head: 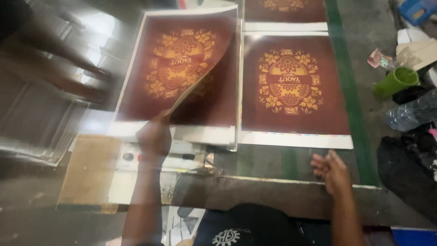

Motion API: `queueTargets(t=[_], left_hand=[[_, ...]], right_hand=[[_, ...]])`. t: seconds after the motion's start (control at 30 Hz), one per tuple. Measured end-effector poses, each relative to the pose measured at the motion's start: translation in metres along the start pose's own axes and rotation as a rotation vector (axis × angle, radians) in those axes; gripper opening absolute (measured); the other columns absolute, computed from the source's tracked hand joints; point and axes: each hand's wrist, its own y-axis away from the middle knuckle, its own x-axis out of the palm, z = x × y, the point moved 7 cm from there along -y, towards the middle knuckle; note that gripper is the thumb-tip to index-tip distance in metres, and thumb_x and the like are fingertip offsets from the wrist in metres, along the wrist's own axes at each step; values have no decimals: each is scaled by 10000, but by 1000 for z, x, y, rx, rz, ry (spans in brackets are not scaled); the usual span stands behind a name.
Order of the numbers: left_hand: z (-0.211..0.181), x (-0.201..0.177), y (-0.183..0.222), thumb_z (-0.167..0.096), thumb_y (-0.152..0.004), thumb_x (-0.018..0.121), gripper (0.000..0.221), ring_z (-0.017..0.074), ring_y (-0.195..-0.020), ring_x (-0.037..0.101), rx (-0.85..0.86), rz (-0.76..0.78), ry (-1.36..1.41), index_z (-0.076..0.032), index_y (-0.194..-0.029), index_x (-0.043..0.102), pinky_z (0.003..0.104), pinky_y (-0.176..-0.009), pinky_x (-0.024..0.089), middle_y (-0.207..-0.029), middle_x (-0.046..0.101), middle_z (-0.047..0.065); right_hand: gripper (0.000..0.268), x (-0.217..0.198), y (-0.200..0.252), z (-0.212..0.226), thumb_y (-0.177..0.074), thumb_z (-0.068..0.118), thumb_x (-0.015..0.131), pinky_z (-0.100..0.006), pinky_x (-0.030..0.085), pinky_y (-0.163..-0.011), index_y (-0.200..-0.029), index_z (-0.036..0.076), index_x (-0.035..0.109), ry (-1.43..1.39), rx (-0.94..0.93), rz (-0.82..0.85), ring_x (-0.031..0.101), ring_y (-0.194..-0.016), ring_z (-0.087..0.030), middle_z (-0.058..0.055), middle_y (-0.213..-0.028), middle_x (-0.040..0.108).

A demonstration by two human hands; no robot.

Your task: The person handles large printed sheets with a maroon and gold design, repeatedly picking them up from a stack, moving them through a machine, and placing them onto a separate pile. The process involves continuous manual handling of the sheets in a repetitive workflow.

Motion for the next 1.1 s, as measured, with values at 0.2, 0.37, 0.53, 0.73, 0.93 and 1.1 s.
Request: queueTargets(t=[0.2,0.37,0.53,0.73,0.93,1.1], left_hand=[[-121,-20,28,-57,-971,635,248,299,-1002,737,485,-193,353,-47,-1216,667,438,-851,606,-1124,723,150],[-206,24,73,-165,-860,722,317,333,-1148,649,543,85,465,-15,-1134,663,476,-990,522,-1153,679,161],[-228,18,90,-215,-868,699,345,302,-1219,614,573,174,315,-22,-1153,669,482,-1049,466,-1249,686,143],[-141,-2,41,-253,-872,681,199,350,-968,635,198,349,265,-70,-950,667,512,-867,488,-973,659,152],[-57,19,19,-320,-972,639,326,377,-1156,606,93,370,185,-49,-1146,686,515,-999,464,-1259,666,186],[-32,60,31,-573,-837,665,830,319,-1419,463,359,369,-90,-21,-1439,515,551,-1165,272,-1494,531,220]], right_hand=[[547,74,58,-27,-1011,296,531,-390,578,-737,-1505,64,502,155,141,160,719,-931,-275,-193,-1165,747],[569,171,86,-15,-958,231,595,-359,587,-710,-1491,84,462,152,91,430,724,-945,-248,-169,-1173,744],[337,190,98,-4,-1013,223,579,-405,619,-683,-1237,-24,530,-227,132,485,722,-884,-215,-127,-1065,718],[211,99,90,5,-1044,158,576,-332,568,-640,-1185,1,582,-249,-134,317,712,-782,-214,-148,-970,736],[201,1,96,7,-1022,89,599,-346,555,-610,-1223,68,599,-293,-189,101,689,-765,-213,-90,-994,710],[99,-73,100,-10,-1065,57,593,-343,515,-670,-1158,92,591,-426,-220,31,667,-847,-184,-72,-1045,699]])
